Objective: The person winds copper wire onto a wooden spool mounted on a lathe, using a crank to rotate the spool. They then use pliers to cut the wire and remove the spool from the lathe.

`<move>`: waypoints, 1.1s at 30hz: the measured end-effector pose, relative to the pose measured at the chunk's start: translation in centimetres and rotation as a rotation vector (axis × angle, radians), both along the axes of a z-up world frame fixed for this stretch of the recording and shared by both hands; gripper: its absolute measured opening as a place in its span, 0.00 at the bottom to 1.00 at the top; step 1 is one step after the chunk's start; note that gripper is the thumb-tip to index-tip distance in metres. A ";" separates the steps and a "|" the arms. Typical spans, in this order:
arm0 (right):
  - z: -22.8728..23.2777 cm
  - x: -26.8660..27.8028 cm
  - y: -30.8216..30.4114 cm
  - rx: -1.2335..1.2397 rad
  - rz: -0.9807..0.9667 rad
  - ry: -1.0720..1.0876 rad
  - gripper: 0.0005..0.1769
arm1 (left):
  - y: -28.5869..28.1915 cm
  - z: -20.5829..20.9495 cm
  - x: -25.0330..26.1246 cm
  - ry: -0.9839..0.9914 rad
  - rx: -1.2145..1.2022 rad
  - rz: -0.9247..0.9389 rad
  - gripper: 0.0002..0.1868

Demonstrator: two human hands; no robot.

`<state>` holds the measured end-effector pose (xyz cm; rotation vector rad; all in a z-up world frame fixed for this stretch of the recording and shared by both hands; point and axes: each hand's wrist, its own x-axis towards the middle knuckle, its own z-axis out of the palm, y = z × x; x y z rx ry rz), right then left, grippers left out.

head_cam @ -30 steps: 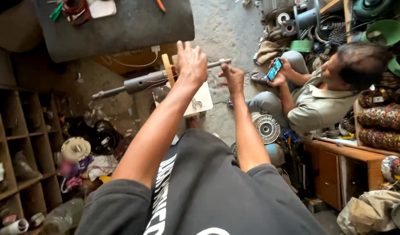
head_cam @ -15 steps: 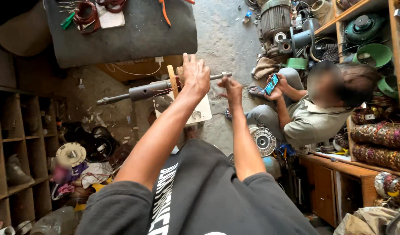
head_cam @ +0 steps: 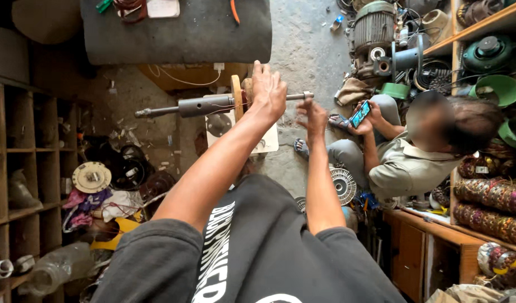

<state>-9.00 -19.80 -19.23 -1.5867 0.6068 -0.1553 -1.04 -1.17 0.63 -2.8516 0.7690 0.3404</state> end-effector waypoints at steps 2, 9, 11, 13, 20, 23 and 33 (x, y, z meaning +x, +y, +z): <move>-1.2 -1.3 0.4 -0.055 -0.061 0.137 0.30 | 0.0 -0.1 0.0 0.000 0.007 -0.004 0.19; 1.4 -2.2 -1.4 0.229 -0.070 -0.025 0.31 | -0.1 -0.2 -0.6 0.050 0.007 -0.009 0.18; 2.7 0.6 -1.9 0.219 0.000 -0.061 0.30 | -0.2 0.5 0.6 0.037 0.019 -0.009 0.19; 2.7 1.1 -1.8 0.198 0.051 -0.091 0.30 | 0.0 0.5 0.5 0.067 0.026 -0.015 0.20; 0.7 -2.0 -0.6 -0.397 -0.042 0.306 0.30 | 0.2 0.4 0.4 -0.021 -0.028 -0.011 0.18; 2.5 -2.9 -1.3 0.034 -0.013 0.096 0.30 | -0.1 -0.2 -0.8 0.020 0.017 -0.032 0.19; 2.5 -2.1 0.0 -0.309 -0.015 0.244 0.35 | 0.4 0.7 -0.1 0.009 -0.029 -0.030 0.16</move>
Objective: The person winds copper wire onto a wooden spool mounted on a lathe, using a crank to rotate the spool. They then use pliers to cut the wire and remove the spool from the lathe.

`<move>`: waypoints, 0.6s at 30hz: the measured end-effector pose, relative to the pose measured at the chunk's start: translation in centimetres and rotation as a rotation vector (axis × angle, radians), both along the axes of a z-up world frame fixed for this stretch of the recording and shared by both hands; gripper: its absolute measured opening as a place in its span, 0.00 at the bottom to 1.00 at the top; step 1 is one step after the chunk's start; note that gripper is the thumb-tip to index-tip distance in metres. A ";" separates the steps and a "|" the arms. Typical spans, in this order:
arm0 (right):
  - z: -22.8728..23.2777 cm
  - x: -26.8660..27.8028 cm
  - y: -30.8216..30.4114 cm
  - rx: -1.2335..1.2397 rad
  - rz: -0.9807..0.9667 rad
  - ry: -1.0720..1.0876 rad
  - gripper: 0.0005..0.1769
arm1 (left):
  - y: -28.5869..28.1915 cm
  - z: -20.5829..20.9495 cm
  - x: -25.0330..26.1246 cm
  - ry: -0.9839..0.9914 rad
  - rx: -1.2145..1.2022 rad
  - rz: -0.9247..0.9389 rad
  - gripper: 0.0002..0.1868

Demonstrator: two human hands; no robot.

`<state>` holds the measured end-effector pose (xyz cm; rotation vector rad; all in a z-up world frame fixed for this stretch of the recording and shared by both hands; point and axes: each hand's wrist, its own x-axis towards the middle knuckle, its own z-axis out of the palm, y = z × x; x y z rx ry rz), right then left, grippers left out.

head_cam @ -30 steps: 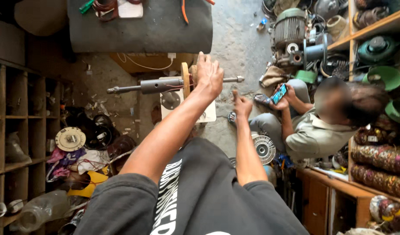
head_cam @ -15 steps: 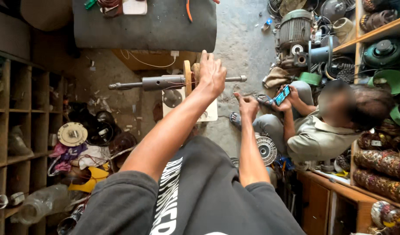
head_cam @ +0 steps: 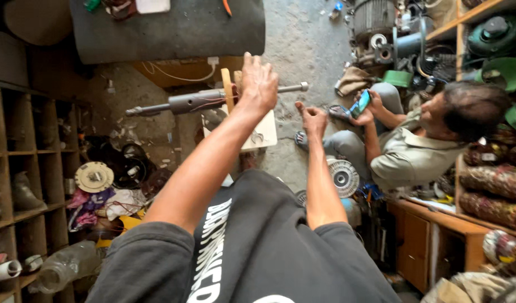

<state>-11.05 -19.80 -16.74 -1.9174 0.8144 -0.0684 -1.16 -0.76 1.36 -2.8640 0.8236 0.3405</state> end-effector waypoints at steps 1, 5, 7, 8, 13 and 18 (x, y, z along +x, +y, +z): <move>-0.1 0.1 -0.2 -0.029 -0.004 0.026 0.37 | -0.1 -0.1 0.3 -0.009 -0.010 0.002 0.16; 2.5 0.8 -0.9 0.433 0.007 -0.059 0.41 | 0.1 -0.7 0.5 -0.002 -0.023 -0.007 0.17; 5.0 2.0 -1.7 0.584 0.082 -0.092 0.44 | 0.1 -1.3 0.1 -0.020 -0.059 0.005 0.14; 6.3 2.5 -1.8 0.518 0.159 -0.102 0.42 | 0.0 -1.4 0.3 -0.016 -0.062 0.008 0.15; 11.5 2.5 -2.5 0.459 0.578 -0.327 0.27 | -0.1 -1.6 0.3 -0.018 -0.062 0.035 0.15; 12.5 2.9 -2.7 0.649 0.269 -0.211 0.16 | 0.0 -1.2 0.4 -0.043 -0.050 0.022 0.16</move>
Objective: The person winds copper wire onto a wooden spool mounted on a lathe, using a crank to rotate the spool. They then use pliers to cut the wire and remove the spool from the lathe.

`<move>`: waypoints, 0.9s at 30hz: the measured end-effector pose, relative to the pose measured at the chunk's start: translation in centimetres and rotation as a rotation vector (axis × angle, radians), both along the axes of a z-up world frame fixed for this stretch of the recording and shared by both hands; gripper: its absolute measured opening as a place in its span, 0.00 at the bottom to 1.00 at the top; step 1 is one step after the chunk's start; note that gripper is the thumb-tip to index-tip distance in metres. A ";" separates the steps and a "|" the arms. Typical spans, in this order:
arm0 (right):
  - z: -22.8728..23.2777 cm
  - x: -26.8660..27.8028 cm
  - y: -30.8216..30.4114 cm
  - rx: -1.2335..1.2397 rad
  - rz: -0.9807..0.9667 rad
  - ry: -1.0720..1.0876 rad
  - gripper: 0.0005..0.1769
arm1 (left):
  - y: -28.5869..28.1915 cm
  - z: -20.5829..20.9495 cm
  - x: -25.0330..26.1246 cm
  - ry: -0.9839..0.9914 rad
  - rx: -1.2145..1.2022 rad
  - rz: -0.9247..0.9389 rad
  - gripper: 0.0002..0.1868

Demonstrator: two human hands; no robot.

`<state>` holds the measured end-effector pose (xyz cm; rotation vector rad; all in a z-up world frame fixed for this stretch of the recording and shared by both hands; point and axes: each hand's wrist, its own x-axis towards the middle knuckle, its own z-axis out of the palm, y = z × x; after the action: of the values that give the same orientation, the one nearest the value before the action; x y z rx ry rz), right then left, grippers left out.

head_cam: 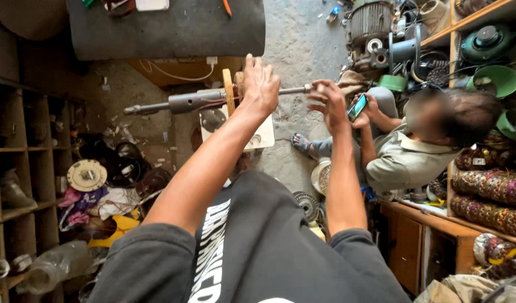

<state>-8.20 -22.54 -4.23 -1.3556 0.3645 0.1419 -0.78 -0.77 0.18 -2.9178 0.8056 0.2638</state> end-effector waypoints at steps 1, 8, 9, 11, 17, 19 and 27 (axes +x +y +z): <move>-0.2 -0.1 0.0 -0.036 -0.047 0.148 0.15 | 0.0 0.1 -0.2 -0.009 -0.009 -0.003 0.15; 0.1 -0.3 -0.1 0.225 0.052 -0.198 0.22 | -0.1 1.3 0.0 0.096 0.038 0.012 0.16; 0.2 -0.1 0.0 0.246 0.019 -0.121 0.18 | -0.1 1.5 0.0 0.096 0.034 0.011 0.16; 0.1 0.1 0.3 0.173 0.018 -0.018 0.16 | -0.1 1.4 0.0 0.087 0.032 0.013 0.17; -0.7 0.4 1.1 -0.044 0.028 -0.123 0.12 | -0.3 0.8 0.1 0.087 0.055 0.009 0.18; -0.2 0.2 1.2 -0.039 -0.058 -0.212 0.13 | -0.3 0.4 0.1 0.100 0.050 0.010 0.17; 3.1 -0.9 8.2 -1.181 0.240 -0.746 0.23 | -0.7 -1.6 0.7 0.059 0.070 -0.009 0.26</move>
<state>-9.10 -14.29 -1.17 -2.4718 -0.4452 -0.4557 -0.07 -1.49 -1.39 -2.8531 0.8011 0.3716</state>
